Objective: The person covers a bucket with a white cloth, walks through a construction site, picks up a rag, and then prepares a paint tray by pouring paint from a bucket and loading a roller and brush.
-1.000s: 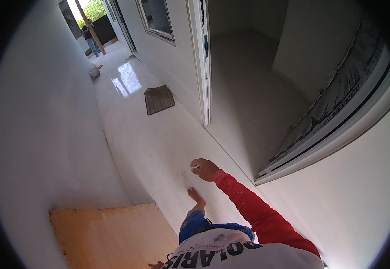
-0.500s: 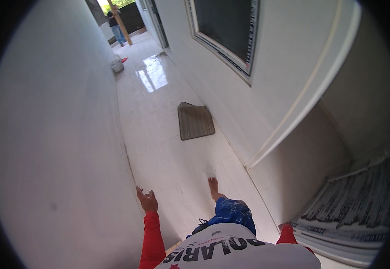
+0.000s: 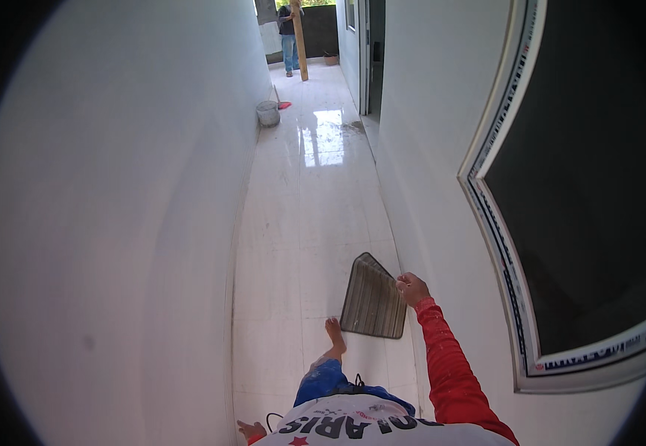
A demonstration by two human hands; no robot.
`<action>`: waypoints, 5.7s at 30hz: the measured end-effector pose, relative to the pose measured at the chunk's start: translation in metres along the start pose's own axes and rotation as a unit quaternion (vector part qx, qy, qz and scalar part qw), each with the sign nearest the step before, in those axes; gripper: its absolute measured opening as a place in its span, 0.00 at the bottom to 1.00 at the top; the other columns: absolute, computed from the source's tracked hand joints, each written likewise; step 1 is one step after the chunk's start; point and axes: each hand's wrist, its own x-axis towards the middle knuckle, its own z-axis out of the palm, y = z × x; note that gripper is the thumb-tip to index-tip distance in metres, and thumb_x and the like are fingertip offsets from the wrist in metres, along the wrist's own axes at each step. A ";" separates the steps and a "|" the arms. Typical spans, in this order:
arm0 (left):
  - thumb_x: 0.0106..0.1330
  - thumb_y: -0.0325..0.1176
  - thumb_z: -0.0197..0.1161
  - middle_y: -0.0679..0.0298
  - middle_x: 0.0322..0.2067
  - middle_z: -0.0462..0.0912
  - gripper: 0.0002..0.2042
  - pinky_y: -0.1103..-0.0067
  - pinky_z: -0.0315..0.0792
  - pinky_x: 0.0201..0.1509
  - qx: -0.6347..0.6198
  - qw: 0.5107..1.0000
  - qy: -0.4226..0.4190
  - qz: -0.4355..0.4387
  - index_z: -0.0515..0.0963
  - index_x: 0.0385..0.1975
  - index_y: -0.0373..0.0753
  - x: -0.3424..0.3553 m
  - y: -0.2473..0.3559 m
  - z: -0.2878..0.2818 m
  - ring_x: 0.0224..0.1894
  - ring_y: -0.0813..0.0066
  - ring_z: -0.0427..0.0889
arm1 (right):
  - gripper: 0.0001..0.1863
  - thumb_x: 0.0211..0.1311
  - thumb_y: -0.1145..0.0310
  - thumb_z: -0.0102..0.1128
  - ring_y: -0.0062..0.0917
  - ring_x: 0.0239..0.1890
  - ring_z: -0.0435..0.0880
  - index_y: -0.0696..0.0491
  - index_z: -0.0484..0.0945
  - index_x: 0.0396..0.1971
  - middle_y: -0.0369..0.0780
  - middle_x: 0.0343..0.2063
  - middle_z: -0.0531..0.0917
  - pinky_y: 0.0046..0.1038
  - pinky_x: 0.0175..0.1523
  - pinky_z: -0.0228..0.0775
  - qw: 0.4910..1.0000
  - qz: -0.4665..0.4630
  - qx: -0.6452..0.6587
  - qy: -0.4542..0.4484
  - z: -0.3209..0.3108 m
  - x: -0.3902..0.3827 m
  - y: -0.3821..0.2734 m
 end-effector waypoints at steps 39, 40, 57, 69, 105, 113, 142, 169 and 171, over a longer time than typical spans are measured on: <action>0.62 0.34 0.59 0.36 0.61 0.58 0.37 0.61 0.60 0.66 -0.118 0.972 0.023 0.203 0.45 0.67 0.31 0.472 1.500 0.039 0.62 0.41 0.63 | 0.16 0.62 0.62 0.57 0.25 0.33 0.83 0.56 0.76 0.46 0.39 0.37 0.83 0.27 0.34 0.74 0.937 0.344 -0.062 -0.019 -0.017 1.121 -0.155; 0.63 0.33 0.59 0.38 0.63 0.57 0.36 0.64 0.61 0.66 -0.129 0.956 0.048 0.258 0.46 0.67 0.31 0.476 1.572 0.030 0.64 0.46 0.62 | 0.16 0.62 0.61 0.56 0.24 0.32 0.83 0.55 0.76 0.45 0.39 0.36 0.82 0.29 0.31 0.74 0.912 0.409 -0.007 -0.013 -0.022 1.129 -0.158; 0.56 0.36 0.68 0.35 0.58 0.57 0.45 0.61 0.66 0.62 0.198 0.902 0.076 0.376 0.42 0.68 0.37 0.274 2.146 0.100 0.60 0.38 0.63 | 0.11 0.54 0.63 0.62 0.39 0.38 0.84 0.55 0.78 0.31 0.45 0.33 0.84 0.34 0.43 0.75 0.909 0.296 0.153 0.251 -0.144 1.671 -0.089; 0.57 0.37 0.64 0.36 0.56 0.60 0.41 0.60 0.70 0.58 0.138 0.944 0.177 0.241 0.46 0.67 0.36 0.278 2.269 0.059 0.54 0.39 0.71 | 0.12 0.52 0.63 0.63 0.36 0.40 0.84 0.55 0.80 0.32 0.44 0.35 0.84 0.32 0.46 0.74 0.925 0.314 0.185 0.108 -0.194 1.853 -0.072; 0.64 0.32 0.60 0.49 0.50 0.71 0.36 0.79 0.75 0.39 -0.319 0.848 -0.292 0.306 0.45 0.67 0.37 0.427 3.072 0.177 0.39 0.71 0.80 | 0.14 0.62 0.59 0.57 0.20 0.26 0.80 0.54 0.77 0.41 0.34 0.29 0.80 0.24 0.23 0.68 0.925 0.276 0.090 -0.244 -0.028 2.797 -0.494; 0.63 0.33 0.60 0.48 0.48 0.72 0.37 0.78 0.76 0.31 -0.480 0.827 -0.223 0.190 0.43 0.67 0.39 0.546 3.296 0.161 0.34 0.68 0.81 | 0.16 0.62 0.58 0.58 0.21 0.26 0.81 0.55 0.77 0.43 0.35 0.30 0.80 0.24 0.26 0.70 0.936 0.242 0.066 -0.248 -0.042 3.027 -0.563; 0.59 0.39 0.63 0.42 0.60 0.61 0.40 0.60 0.64 0.62 -0.098 0.991 0.081 -0.038 0.47 0.68 0.41 0.988 3.897 0.112 0.60 0.44 0.66 | 0.06 0.66 0.60 0.52 0.20 0.19 0.74 0.45 0.72 0.38 0.31 0.22 0.73 0.22 0.18 0.60 0.940 0.270 0.087 -0.190 0.062 3.961 -0.722; 0.61 0.31 0.62 0.34 0.57 0.64 0.36 0.63 0.65 0.63 -0.046 0.924 0.133 0.355 0.50 0.65 0.28 1.294 4.425 -0.005 0.58 0.40 0.69 | 0.22 0.57 0.54 0.60 0.36 0.38 0.83 0.56 0.78 0.44 0.45 0.35 0.84 0.36 0.44 0.73 0.893 0.449 0.037 0.013 0.043 4.022 -0.856; 0.60 0.30 0.63 0.32 0.55 0.66 0.36 0.63 0.65 0.62 -0.036 0.927 0.124 0.351 0.50 0.64 0.26 1.268 4.426 -0.004 0.56 0.38 0.70 | 0.23 0.56 0.53 0.60 0.40 0.45 0.81 0.56 0.78 0.44 0.47 0.39 0.83 0.37 0.51 0.71 0.912 0.410 0.008 -0.003 0.032 4.035 -0.861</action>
